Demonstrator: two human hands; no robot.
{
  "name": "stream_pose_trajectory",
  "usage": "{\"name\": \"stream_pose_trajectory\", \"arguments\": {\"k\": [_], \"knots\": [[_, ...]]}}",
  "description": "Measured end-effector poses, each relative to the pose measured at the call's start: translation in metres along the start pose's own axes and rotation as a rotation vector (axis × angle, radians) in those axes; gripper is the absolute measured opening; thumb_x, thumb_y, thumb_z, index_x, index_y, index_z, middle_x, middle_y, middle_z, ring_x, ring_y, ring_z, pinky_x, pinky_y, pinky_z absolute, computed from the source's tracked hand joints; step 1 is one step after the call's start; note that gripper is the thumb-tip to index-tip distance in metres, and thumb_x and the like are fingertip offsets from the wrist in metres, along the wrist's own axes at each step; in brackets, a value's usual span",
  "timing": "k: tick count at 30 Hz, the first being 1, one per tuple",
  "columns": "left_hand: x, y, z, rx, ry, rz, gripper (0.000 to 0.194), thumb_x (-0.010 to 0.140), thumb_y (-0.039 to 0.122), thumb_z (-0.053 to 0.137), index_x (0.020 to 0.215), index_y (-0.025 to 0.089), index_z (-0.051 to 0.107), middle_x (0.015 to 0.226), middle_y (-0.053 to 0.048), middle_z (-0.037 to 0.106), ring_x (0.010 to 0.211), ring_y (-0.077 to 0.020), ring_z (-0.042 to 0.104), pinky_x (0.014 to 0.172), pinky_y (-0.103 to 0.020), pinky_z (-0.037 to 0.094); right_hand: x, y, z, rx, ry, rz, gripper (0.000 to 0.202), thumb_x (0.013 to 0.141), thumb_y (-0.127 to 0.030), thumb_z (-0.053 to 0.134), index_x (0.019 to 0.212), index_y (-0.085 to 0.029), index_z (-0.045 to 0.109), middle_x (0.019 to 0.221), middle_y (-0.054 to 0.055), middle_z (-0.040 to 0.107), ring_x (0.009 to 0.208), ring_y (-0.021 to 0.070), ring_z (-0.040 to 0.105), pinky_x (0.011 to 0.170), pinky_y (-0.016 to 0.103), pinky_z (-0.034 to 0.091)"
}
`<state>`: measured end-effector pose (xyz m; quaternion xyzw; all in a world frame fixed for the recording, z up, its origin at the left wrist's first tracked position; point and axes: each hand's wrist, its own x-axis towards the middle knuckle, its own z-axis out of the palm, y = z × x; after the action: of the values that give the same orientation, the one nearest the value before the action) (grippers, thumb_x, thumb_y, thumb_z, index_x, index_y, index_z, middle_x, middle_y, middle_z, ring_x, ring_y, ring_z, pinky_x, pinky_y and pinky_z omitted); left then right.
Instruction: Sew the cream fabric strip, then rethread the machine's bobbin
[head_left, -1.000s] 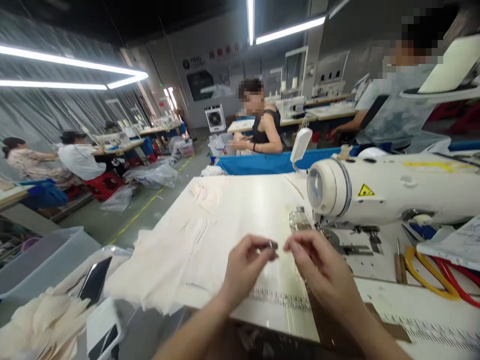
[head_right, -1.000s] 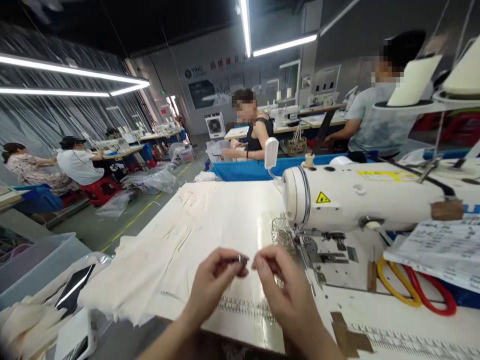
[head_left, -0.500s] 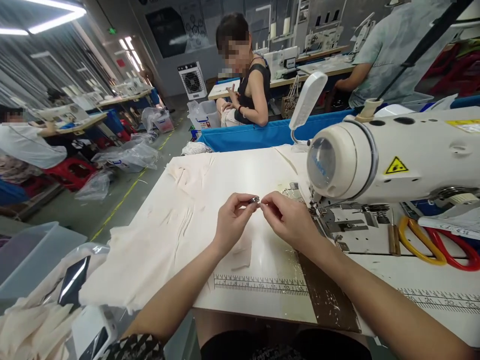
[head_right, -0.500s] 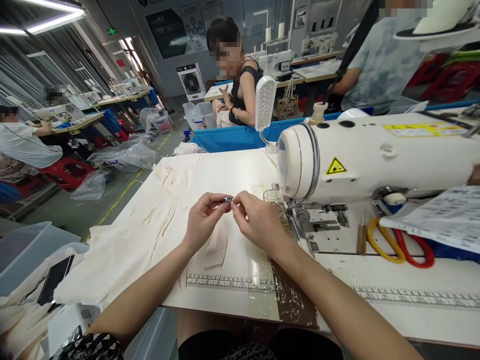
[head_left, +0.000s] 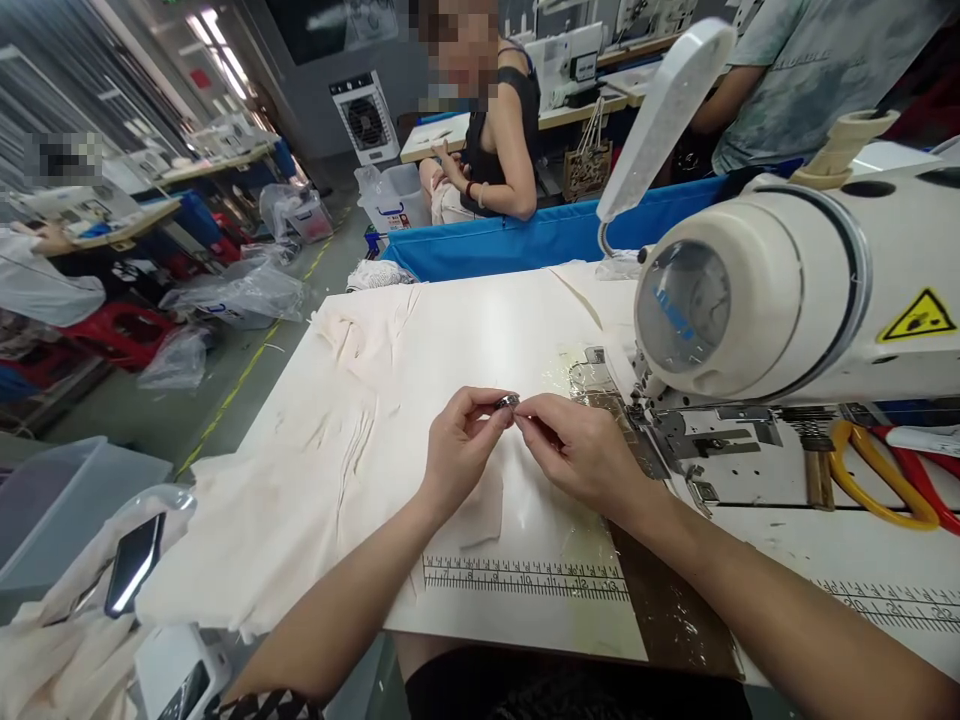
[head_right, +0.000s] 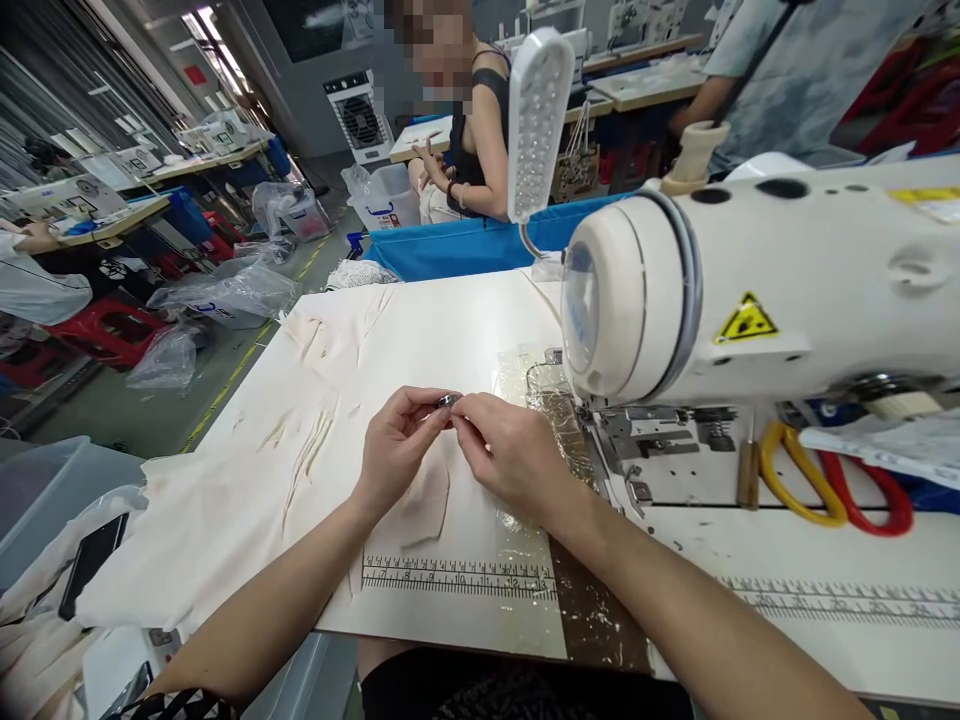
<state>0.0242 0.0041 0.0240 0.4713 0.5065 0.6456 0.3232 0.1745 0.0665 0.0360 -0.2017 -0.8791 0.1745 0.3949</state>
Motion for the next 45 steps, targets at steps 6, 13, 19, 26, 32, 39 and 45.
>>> {"name": "stream_pose_trajectory", "arguments": {"k": [6,13,19,26,32,39,45], "knots": [[-0.001,0.003,-0.001,-0.121,-0.032,-0.104,0.024,0.082,0.033,0.077,0.094,0.015,0.066,0.093,-0.005,0.074,0.083,-0.0160,0.073,0.082,-0.032,0.061,0.000,-0.001,-0.005,0.011,0.025,0.039,0.016,0.097,-0.015,0.048,0.087,-0.017,0.061,0.074,0.000,0.065,0.060,0.0111,0.055,0.058,0.024,0.040],[-0.001,0.004,-0.002,-0.131,-0.069,-0.157,0.030,0.079,0.038,0.079,0.093,0.015,0.066,0.092,-0.005,0.073,0.081,-0.0167,0.073,0.080,-0.032,0.060,-0.001,-0.002,-0.009,0.034,0.043,0.034,0.017,0.097,-0.015,0.049,0.085,-0.017,0.061,0.072,-0.001,0.062,0.059,0.0100,0.052,0.056,0.023,0.039],[-0.002,0.004,-0.002,-0.117,-0.090,-0.171,0.032,0.079,0.041,0.078,0.094,0.016,0.065,0.090,-0.005,0.072,0.082,-0.0178,0.072,0.079,-0.035,0.061,-0.003,-0.001,-0.010,0.007,0.030,0.018,0.018,0.095,-0.014,0.049,0.085,-0.014,0.063,0.070,0.000,0.062,0.056,0.0093,0.051,0.053,0.023,0.037],[-0.005,0.003,-0.003,0.102,-0.080,-0.094,0.026,0.083,0.039,0.073,0.096,0.017,0.067,0.089,-0.005,0.072,0.077,-0.0156,0.070,0.076,-0.032,0.061,-0.006,-0.004,-0.008,0.045,-0.029,-0.069,0.015,0.095,-0.011,0.049,0.091,-0.016,0.063,0.080,0.002,0.068,0.063,0.0109,0.058,0.057,0.023,0.041],[-0.006,0.002,-0.001,-0.002,-0.158,-0.138,0.029,0.082,0.042,0.075,0.093,0.016,0.067,0.088,-0.005,0.072,0.076,-0.0158,0.071,0.075,-0.031,0.061,-0.001,-0.005,-0.014,0.034,0.114,0.000,0.014,0.096,-0.013,0.050,0.087,-0.019,0.059,0.073,0.000,0.064,0.061,0.0113,0.056,0.055,0.023,0.040],[-0.005,0.003,-0.001,-0.127,-0.186,-0.240,0.032,0.077,0.042,0.080,0.091,0.016,0.067,0.086,-0.005,0.072,0.076,-0.0165,0.071,0.074,-0.032,0.060,-0.003,-0.002,-0.015,-0.025,0.114,0.097,0.015,0.096,-0.017,0.049,0.083,-0.020,0.058,0.071,-0.001,0.062,0.060,0.0119,0.056,0.056,0.025,0.039],[-0.005,0.005,-0.001,-0.126,-0.184,-0.265,0.034,0.076,0.044,0.080,0.091,0.016,0.068,0.085,-0.006,0.071,0.075,-0.0163,0.070,0.075,-0.033,0.060,-0.004,-0.002,-0.016,-0.021,0.119,0.150,0.016,0.096,-0.019,0.049,0.081,-0.020,0.056,0.068,-0.002,0.058,0.057,0.0112,0.051,0.055,0.026,0.037]]}}
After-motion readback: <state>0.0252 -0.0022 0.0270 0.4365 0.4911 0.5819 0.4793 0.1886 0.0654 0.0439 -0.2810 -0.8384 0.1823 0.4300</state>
